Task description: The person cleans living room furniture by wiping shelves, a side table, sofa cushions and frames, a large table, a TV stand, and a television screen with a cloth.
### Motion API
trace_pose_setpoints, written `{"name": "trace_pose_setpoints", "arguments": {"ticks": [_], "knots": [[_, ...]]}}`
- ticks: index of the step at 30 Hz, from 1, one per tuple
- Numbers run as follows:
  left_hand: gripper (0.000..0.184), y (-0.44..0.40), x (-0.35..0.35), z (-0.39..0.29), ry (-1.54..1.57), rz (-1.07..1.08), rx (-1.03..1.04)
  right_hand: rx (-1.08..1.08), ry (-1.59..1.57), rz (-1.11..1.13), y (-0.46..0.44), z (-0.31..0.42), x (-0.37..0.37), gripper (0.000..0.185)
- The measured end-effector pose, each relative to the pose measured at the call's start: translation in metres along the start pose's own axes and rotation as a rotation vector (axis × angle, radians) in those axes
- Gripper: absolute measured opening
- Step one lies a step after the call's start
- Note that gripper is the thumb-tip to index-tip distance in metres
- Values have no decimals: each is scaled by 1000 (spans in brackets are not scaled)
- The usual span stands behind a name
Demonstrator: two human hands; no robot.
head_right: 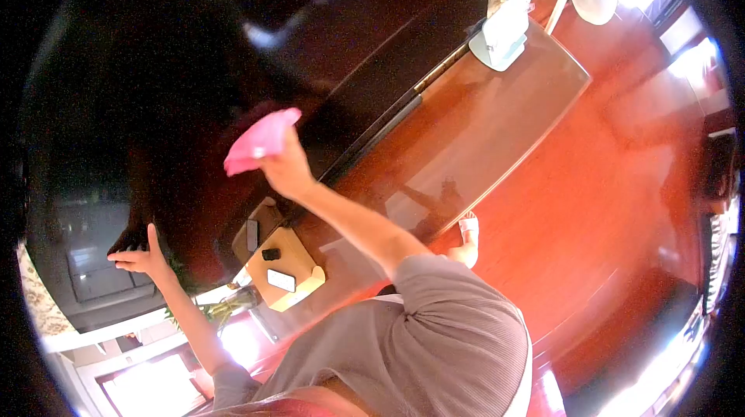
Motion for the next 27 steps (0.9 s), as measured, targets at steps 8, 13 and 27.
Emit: {"name": "trace_pose_setpoints", "arguments": {"ticks": [8, 13, 27], "knots": [[136, -15, 2, 33, -143, -39, 94, -684, 945, -201, -248, 93, -284, 65], [131, -10, -3, 23, -46, -23, 71, -244, 720, -421, -353, 114, -433, 49], [127, -3, -1, 3, 63, 40, 8, 64, 663, 18, 64, -73, -59, 47]]}}
Point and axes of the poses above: each hand's wrist, its own y-axis away from the middle knuckle, its own x-axis out of the palm, z = x × y, the point moved 10 cm from there along -y, towards the middle knuckle, and after that the axes turned 5 degrees about x, right-handed, at the moved point
